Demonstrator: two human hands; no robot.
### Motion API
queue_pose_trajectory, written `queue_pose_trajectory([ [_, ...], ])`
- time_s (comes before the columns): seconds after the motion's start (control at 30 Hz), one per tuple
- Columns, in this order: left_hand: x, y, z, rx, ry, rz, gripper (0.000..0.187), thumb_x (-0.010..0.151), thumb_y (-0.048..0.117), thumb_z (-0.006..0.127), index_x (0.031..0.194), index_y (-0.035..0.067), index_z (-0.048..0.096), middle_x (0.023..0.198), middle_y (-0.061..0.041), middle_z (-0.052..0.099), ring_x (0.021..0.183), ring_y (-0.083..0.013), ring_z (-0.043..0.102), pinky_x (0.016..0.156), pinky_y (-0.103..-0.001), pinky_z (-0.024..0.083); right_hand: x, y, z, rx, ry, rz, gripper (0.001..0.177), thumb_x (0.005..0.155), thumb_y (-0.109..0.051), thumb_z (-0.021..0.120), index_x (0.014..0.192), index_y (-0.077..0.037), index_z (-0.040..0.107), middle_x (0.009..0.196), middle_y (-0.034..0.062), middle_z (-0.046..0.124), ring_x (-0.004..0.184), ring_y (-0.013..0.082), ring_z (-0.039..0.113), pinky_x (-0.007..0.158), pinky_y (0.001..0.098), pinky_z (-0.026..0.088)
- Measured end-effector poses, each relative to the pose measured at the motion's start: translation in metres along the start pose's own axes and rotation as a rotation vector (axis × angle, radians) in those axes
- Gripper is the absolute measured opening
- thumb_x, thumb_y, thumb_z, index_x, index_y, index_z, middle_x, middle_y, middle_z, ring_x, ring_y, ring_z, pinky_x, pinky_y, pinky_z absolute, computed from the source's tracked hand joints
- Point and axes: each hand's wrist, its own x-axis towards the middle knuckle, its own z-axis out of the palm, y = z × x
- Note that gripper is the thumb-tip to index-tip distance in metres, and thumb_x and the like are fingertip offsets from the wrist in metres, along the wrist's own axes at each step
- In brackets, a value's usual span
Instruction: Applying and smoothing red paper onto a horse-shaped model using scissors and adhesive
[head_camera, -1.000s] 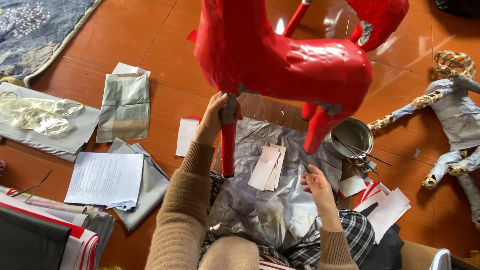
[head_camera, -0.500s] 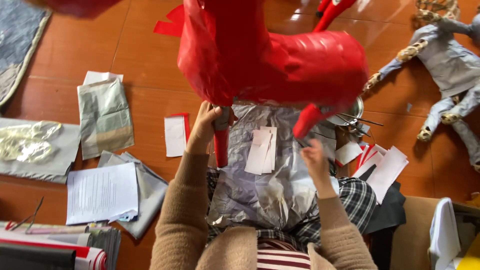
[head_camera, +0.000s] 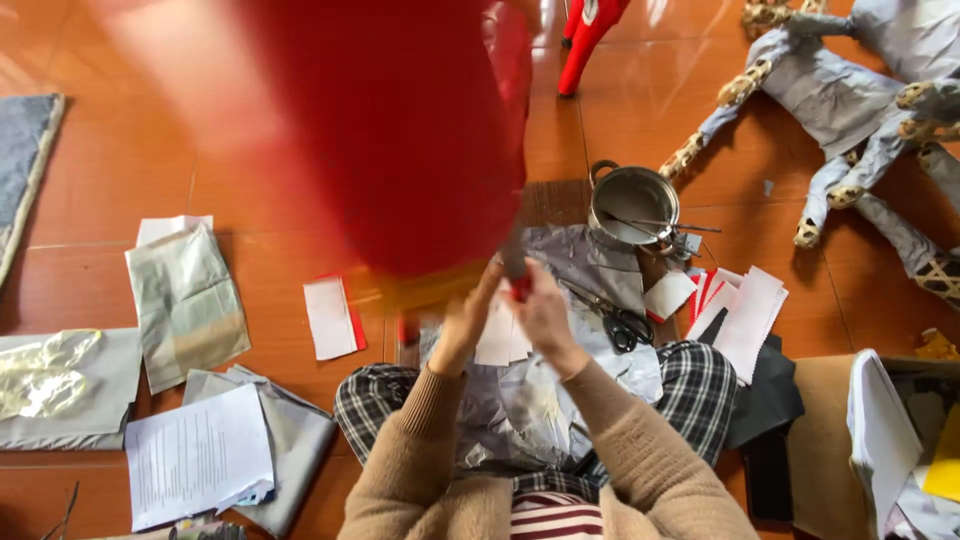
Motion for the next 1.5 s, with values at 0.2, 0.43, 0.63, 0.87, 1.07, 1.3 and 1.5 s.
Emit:
queue_pose_trajectory([
  [0.2,-0.036,0.081,0.007,0.502,-0.283,0.368,0.019,0.079,0.008,0.08,0.097,0.013,0.077,0.084,-0.003,0.073,0.075,-0.0203,0.07,0.072,-0.027,0.056,0.051,0.05,-0.062,0.486,-0.189,0.086,0.051,0.077,-0.016,0.082,0.123,-0.01,0.06,0.106,0.0142,0.071,0.094,0.0251,0.069,0.082,0.0423,0.056],
  [0.43,-0.05,0.083,-0.013,0.59,-0.343,-0.002,0.082,0.072,0.018,0.082,0.139,-0.001,0.04,0.121,-0.035,0.056,0.116,-0.0562,0.05,0.101,-0.063,0.036,0.09,0.124,-0.086,0.688,-0.41,0.273,0.05,0.072,0.004,0.08,0.119,-0.002,0.066,0.112,0.0155,0.069,0.101,0.023,0.064,0.092,0.0413,0.05],
  [0.63,-0.057,-0.054,-0.036,0.736,-0.601,-0.236,0.06,0.072,0.024,0.08,0.123,0.016,0.049,0.099,-0.022,0.069,0.099,-0.0469,0.064,0.087,-0.055,0.049,0.098,0.107,-0.096,0.584,-0.407,0.252,0.06,0.072,0.005,0.079,0.128,-0.009,0.062,0.117,0.0139,0.066,0.103,0.0281,0.063,0.099,0.0483,0.045],
  [0.87,-0.069,-0.082,-0.028,0.761,-0.52,-0.159,0.057,0.071,0.018,0.08,0.121,0.019,0.052,0.099,-0.016,0.069,0.097,-0.0427,0.065,0.083,-0.054,0.052,0.087,0.128,-0.095,0.486,-0.352,0.254,0.05,0.074,0.004,0.076,0.121,-0.011,0.064,0.105,0.0105,0.066,0.093,0.025,0.063,0.089,0.0437,0.046],
  [1.07,-0.075,-0.068,-0.015,0.752,-0.534,-0.213,0.052,0.074,0.025,0.08,0.119,0.021,0.053,0.099,-0.011,0.068,0.096,-0.0379,0.066,0.082,-0.05,0.053,0.099,0.147,-0.088,0.418,-0.299,0.216,0.042,0.076,0.003,0.073,0.114,-0.013,0.066,0.094,0.0076,0.066,0.083,0.0224,0.064,0.081,0.0398,0.048],
  [1.3,-0.076,-0.08,-0.013,0.88,-0.531,-0.315,0.048,0.075,0.035,0.078,0.109,0.018,0.048,0.095,-0.015,0.069,0.094,-0.0408,0.067,0.083,-0.054,0.052,0.106,0.157,-0.073,0.351,-0.267,0.17,0.035,0.078,0.002,0.07,0.108,-0.015,0.068,0.083,0.0047,0.066,0.074,0.0198,0.065,0.073,0.0359,0.05],
  [1.5,-0.069,-0.083,-0.016,0.896,-0.513,-0.382,0.049,0.074,0.038,0.077,0.107,0.017,0.047,0.099,-0.016,0.07,0.098,-0.0413,0.067,0.086,-0.055,0.052,0.113,0.169,-0.06,0.278,-0.231,0.14,0.029,0.079,0.001,0.067,0.102,-0.016,0.07,0.073,0.0019,0.066,0.065,0.0171,0.066,0.065,0.0321,0.051],
])
